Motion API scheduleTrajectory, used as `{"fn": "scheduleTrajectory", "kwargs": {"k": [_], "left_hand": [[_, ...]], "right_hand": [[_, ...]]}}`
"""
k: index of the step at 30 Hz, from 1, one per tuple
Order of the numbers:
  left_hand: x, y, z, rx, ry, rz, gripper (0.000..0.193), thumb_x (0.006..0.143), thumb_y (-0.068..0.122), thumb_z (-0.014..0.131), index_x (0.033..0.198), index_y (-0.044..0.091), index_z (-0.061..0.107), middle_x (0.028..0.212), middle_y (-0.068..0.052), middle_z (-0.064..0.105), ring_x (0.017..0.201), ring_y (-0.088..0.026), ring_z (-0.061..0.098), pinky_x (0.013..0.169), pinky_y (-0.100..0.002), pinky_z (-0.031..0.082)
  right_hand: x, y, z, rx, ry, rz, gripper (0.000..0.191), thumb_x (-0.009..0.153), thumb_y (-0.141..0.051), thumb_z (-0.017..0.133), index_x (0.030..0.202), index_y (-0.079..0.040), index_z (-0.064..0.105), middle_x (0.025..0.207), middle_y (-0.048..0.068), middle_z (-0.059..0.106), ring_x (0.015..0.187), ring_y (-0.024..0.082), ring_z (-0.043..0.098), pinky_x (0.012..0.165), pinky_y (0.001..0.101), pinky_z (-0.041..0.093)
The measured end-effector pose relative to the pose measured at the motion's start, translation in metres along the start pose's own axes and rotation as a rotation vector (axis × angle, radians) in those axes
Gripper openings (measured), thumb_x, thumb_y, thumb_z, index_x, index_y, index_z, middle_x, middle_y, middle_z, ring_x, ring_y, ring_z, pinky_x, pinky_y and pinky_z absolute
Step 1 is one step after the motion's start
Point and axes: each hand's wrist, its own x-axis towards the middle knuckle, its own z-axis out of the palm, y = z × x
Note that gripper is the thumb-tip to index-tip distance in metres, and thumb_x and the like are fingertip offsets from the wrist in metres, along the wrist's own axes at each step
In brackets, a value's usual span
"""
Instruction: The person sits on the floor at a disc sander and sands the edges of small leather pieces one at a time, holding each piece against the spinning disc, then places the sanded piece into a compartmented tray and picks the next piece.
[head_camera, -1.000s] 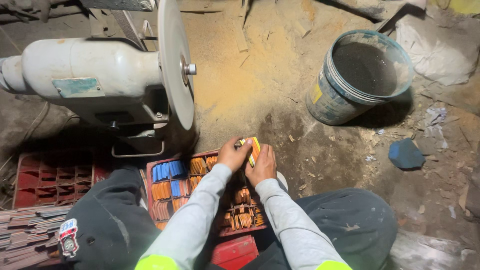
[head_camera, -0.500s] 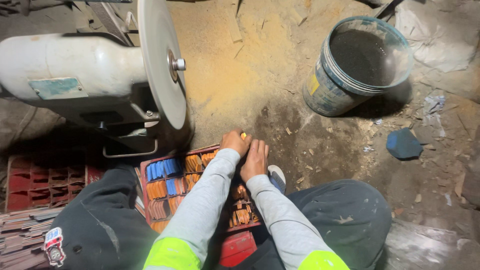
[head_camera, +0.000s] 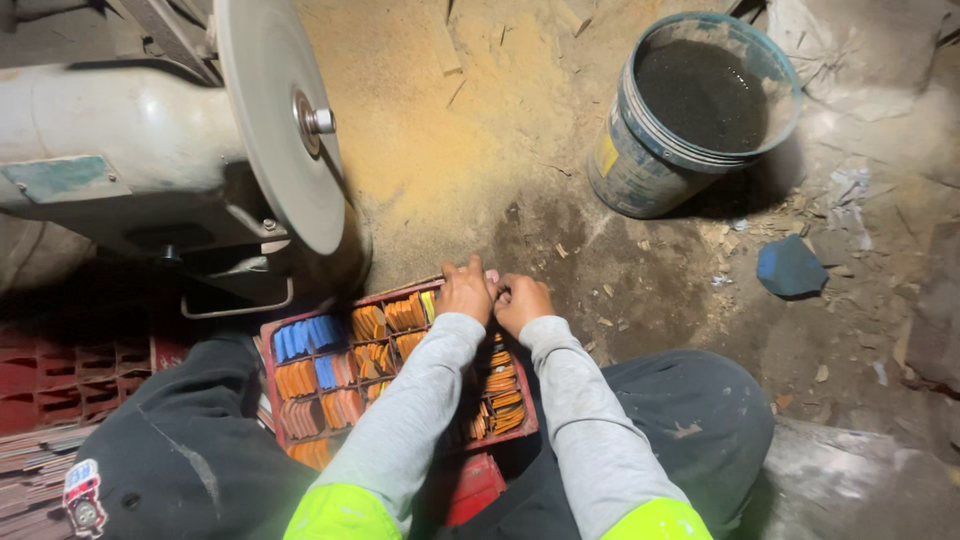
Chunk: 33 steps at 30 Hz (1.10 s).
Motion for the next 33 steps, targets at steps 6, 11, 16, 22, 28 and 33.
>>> {"fn": "scheduleTrajectory", "kwargs": {"k": [6,11,16,22,28,33], "left_hand": [[-0.005,0.013,0.002,0.028,-0.086,-0.189,0.089,0.076,0.048,0.082,0.145,0.014,0.036,0.128,-0.027,0.046,0.104,-0.048,0.066,0.086,-0.055,0.056],[-0.013,0.007,0.000,0.040,-0.122,-0.131,0.090,0.090,0.030,0.074,0.158,0.016,0.017,0.145,-0.032,0.033,0.104,-0.052,0.064,0.089,-0.053,0.055],[-0.005,-0.019,-0.007,-0.149,-0.074,0.015,0.089,0.086,0.022,0.077,0.157,0.010,0.024,0.141,-0.034,0.039,0.124,-0.052,0.053,0.105,-0.053,0.044],[-0.039,-0.063,-0.020,-0.246,0.130,0.224,0.049,0.090,0.016,0.071,0.134,0.005,0.053,0.126,-0.023,0.063,0.117,-0.043,0.061,0.101,-0.047,0.049],[-0.065,-0.067,-0.014,-0.232,0.253,0.343,0.025,0.091,0.010,0.069,0.115,0.006,0.069,0.106,-0.017,0.071,0.097,-0.037,0.069,0.090,-0.046,0.054],[-0.033,-0.030,0.003,-0.307,0.300,0.434,0.025,0.088,0.009,0.073,0.113,0.004,0.071,0.099,-0.018,0.067,0.095,-0.040,0.066,0.082,-0.046,0.054]], "right_hand": [[0.005,0.011,-0.007,0.017,0.045,0.046,0.016,0.077,-0.012,0.070,0.089,-0.006,0.078,0.086,0.021,0.074,0.086,0.038,0.073,0.083,0.0431,0.058],[0.011,0.011,-0.024,0.053,0.098,0.083,0.018,0.081,-0.021,0.072,0.092,-0.008,0.078,0.085,0.016,0.076,0.082,0.031,0.076,0.080,0.0400,0.059],[0.003,-0.012,-0.070,0.079,0.141,-0.009,0.024,0.085,-0.025,0.073,0.103,-0.010,0.077,0.088,0.014,0.077,0.079,0.027,0.076,0.075,0.0377,0.059],[-0.010,-0.044,-0.140,-0.043,0.008,-0.124,0.033,0.090,-0.027,0.069,0.116,-0.006,0.073,0.089,0.018,0.076,0.076,0.029,0.075,0.073,0.0404,0.058],[-0.007,-0.033,-0.142,-0.085,-0.070,-0.178,0.037,0.090,-0.028,0.068,0.119,-0.004,0.070,0.100,0.021,0.076,0.091,0.036,0.075,0.081,0.0429,0.057],[-0.011,-0.022,-0.104,-0.113,-0.154,-0.197,0.040,0.087,-0.028,0.072,0.118,-0.002,0.070,0.100,0.023,0.075,0.095,0.038,0.073,0.085,0.0445,0.056]]}}
